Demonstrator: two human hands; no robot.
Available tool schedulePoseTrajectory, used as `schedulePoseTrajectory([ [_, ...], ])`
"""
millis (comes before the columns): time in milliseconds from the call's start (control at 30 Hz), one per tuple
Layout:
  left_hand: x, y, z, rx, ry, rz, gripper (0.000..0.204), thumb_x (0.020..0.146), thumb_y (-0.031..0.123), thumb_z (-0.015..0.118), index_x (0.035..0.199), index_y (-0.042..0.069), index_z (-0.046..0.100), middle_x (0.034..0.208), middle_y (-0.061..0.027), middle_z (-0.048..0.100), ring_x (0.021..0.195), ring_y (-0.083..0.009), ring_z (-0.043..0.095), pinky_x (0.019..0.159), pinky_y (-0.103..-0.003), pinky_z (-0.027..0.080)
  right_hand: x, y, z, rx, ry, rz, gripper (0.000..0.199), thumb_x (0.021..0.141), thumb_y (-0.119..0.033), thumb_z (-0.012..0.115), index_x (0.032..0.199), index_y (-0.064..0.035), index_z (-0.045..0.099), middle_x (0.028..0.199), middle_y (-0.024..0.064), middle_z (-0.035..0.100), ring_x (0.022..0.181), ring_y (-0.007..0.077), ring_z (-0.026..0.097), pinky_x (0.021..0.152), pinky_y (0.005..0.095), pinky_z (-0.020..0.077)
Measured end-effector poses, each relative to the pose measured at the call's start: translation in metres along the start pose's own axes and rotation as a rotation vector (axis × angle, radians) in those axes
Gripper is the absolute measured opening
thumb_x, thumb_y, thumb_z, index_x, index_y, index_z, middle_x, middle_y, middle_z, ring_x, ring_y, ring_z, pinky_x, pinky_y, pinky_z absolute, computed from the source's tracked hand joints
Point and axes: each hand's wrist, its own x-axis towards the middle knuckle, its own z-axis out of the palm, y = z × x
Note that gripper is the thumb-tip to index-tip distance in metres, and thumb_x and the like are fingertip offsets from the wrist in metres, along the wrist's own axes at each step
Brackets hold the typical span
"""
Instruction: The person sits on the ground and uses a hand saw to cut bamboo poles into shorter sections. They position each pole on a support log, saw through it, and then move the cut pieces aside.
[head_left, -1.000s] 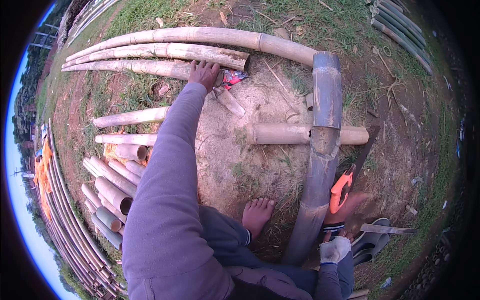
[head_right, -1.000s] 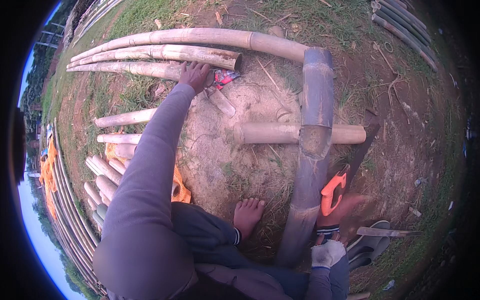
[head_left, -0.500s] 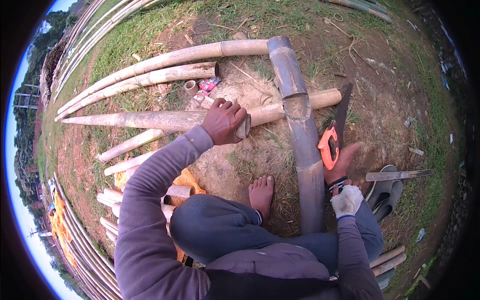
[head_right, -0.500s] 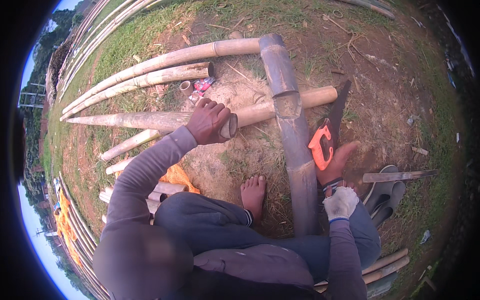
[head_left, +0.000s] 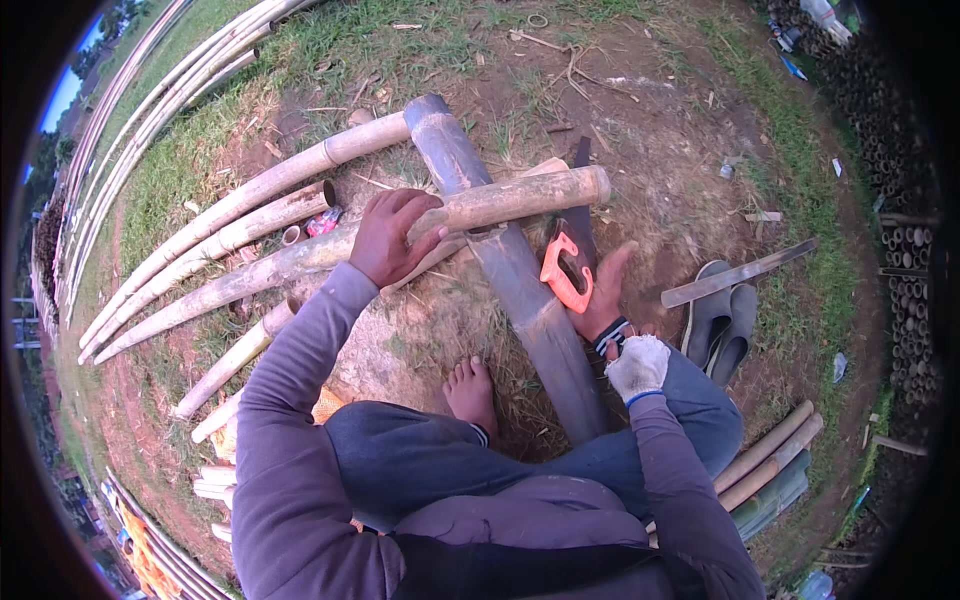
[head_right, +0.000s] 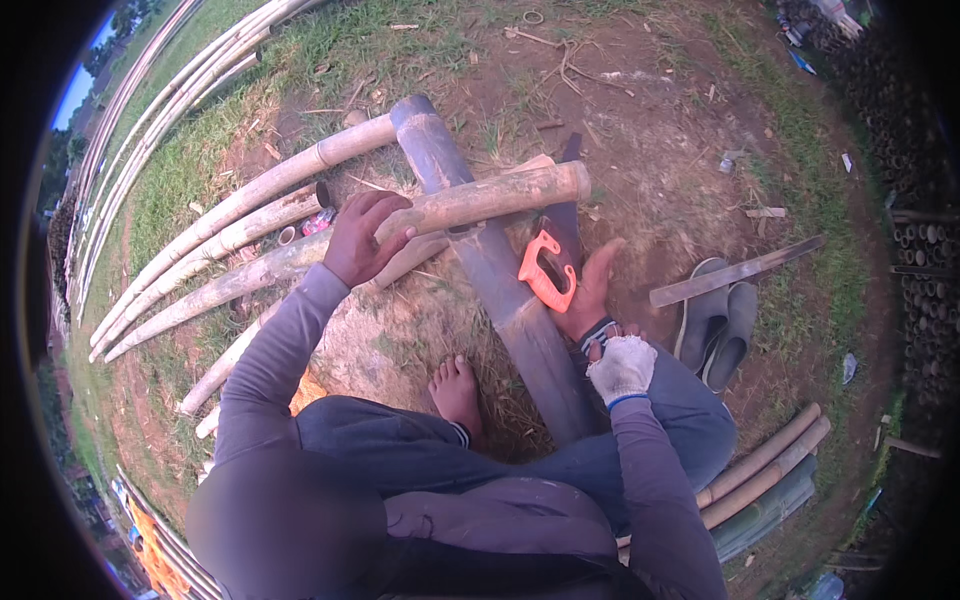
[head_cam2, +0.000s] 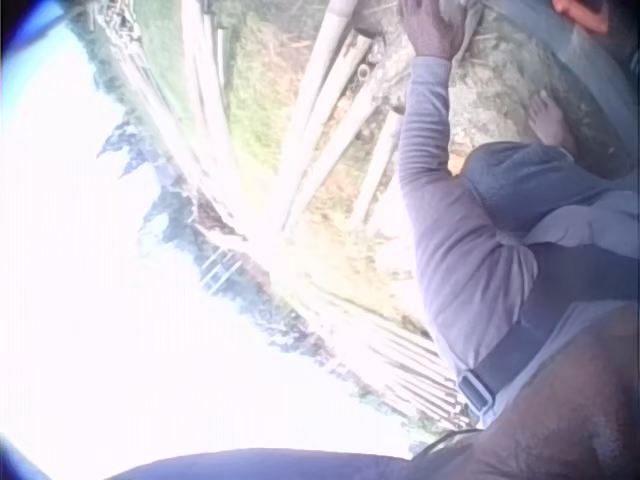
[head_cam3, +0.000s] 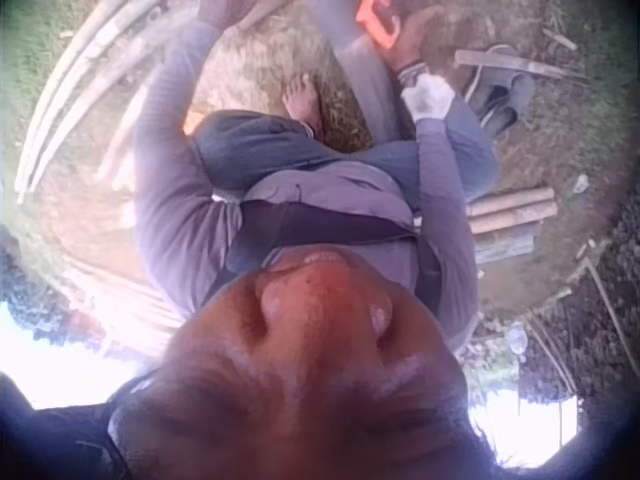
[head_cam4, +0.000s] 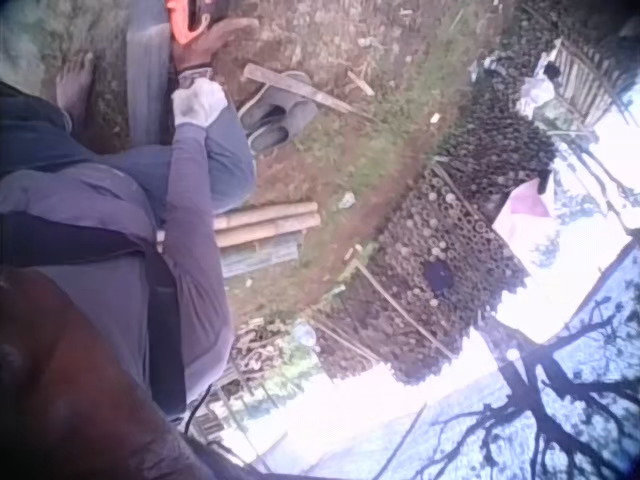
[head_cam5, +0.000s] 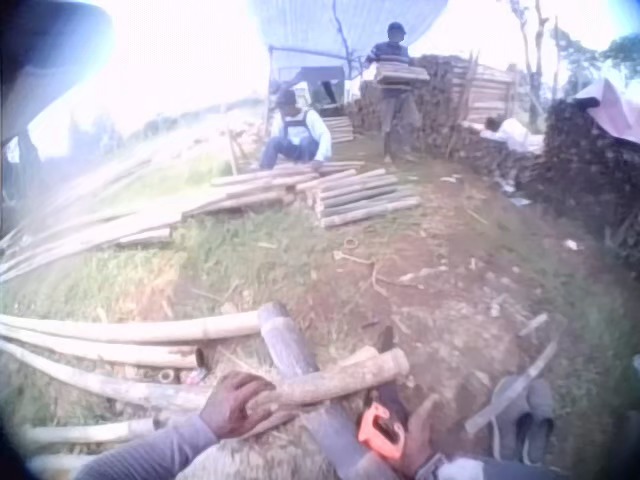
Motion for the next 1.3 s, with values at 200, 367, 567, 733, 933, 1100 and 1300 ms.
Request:
schedulePoseTrajectory([
  [200, -0.190, -0.052, 0.003, 0.157, 0.348, -0.637, 0.039, 0.099, 0.027, 0.073, 0.132, 0.007, 0.065, 0.125, -0.0186, 0.065, 0.116, -0.0317, 0.063, 0.102, -0.041, 0.048, 0.014, -0.009, 0.013, 0.023, 0.015, 0.054, 0.031, 0.086, -0.032, 0.074, 0.105, -0.0067, 0.072, 0.108, 0.0165, 0.067, 0.106, 0.0379, 0.065, 0.085, 0.0537, 0.0525],
  [367, -0.225, -0.132, 0.015, -0.484, 1.216, -1.459, 0.080, 0.093, 0.046, 0.079, 0.149, 0.000, 0.043, 0.138, -0.0212, 0.054, 0.126, -0.0291, 0.052, 0.108, -0.042, 0.043, 0.087, -0.036, -0.020, 0.198, 0.338, -0.313, 0.049, 0.088, -0.021, 0.076, 0.132, -0.0027, 0.063, 0.134, 0.0203, 0.061, 0.125, 0.0406, 0.059, 0.106, 0.0517, 0.0474],
  [567, -0.193, -0.170, 0.006, -1.351, 1.326, -1.447, 0.093, 0.095, 0.072, 0.061, 0.159, 0.008, 0.038, 0.157, -0.0215, 0.049, 0.145, -0.0389, 0.048, 0.122, -0.060, 0.033, 0.199, -0.113, -0.051, -0.066, 0.281, -0.665, 0.085, 0.085, -0.038, 0.080, 0.156, -0.0054, 0.046, 0.154, 0.0213, 0.051, 0.145, 0.0406, 0.046, 0.119, 0.0559, 0.0356],
  [733, -0.218, -0.206, 0.017, -1.531, 1.543, -1.110, 0.063, 0.100, 0.051, 0.066, 0.145, 0.009, 0.050, 0.141, -0.0175, 0.063, 0.126, -0.0363, 0.063, 0.116, -0.057, 0.045, 0.218, -0.175, -0.037, -0.059, 0.192, -0.687, 0.088, 0.085, -0.047, 0.079, 0.158, -0.0093, 0.047, 0.155, 0.0152, 0.052, 0.146, 0.0371, 0.045, 0.121, 0.0571, 0.0312],
  [933, -0.200, -0.166, 0.036, -1.615, 1.442, -1.030, 0.050, 0.098, 0.040, 0.070, 0.133, 0.006, 0.057, 0.118, -0.0134, 0.071, 0.106, -0.0315, 0.072, 0.103, -0.056, 0.055, 0.234, -0.104, -0.020, -0.088, 0.336, -0.691, 0.085, 0.085, -0.049, 0.077, 0.158, -0.0159, 0.047, 0.153, 0.0098, 0.053, 0.144, 0.0347, 0.045, 0.122, 0.0574, 0.0287],
  [1100, -0.132, -0.046, 0.038, -1.904, 1.198, -1.108, 0.045, 0.101, 0.038, 0.067, 0.135, 0.010, 0.059, 0.126, -0.0099, 0.071, 0.119, -0.0267, 0.067, 0.111, -0.050, 0.049, 0.261, -0.009, -0.069, -0.300, 0.317, -0.581, 0.080, 0.092, -0.049, 0.073, 0.157, -0.0088, 0.047, 0.153, 0.0181, 0.053, 0.140, 0.0385, 0.049, 0.121, 0.0531, 0.0330],
  [1300, -0.087, 0.024, 0.084, -2.044, 0.660, -1.101, 0.063, 0.095, 0.045, 0.077, 0.144, 0.012, 0.056, 0.139, -0.0056, 0.065, 0.133, -0.0239, 0.059, 0.114, -0.047, 0.044, 0.267, 0.009, -0.149, -0.463, -0.242, 0.256, 0.074, 0.100, -0.046, 0.067, 0.156, -0.0019, 0.047, 0.152, 0.0256, 0.053, 0.139, 0.0423, 0.050, 0.119, 0.0508, 0.0364],
])
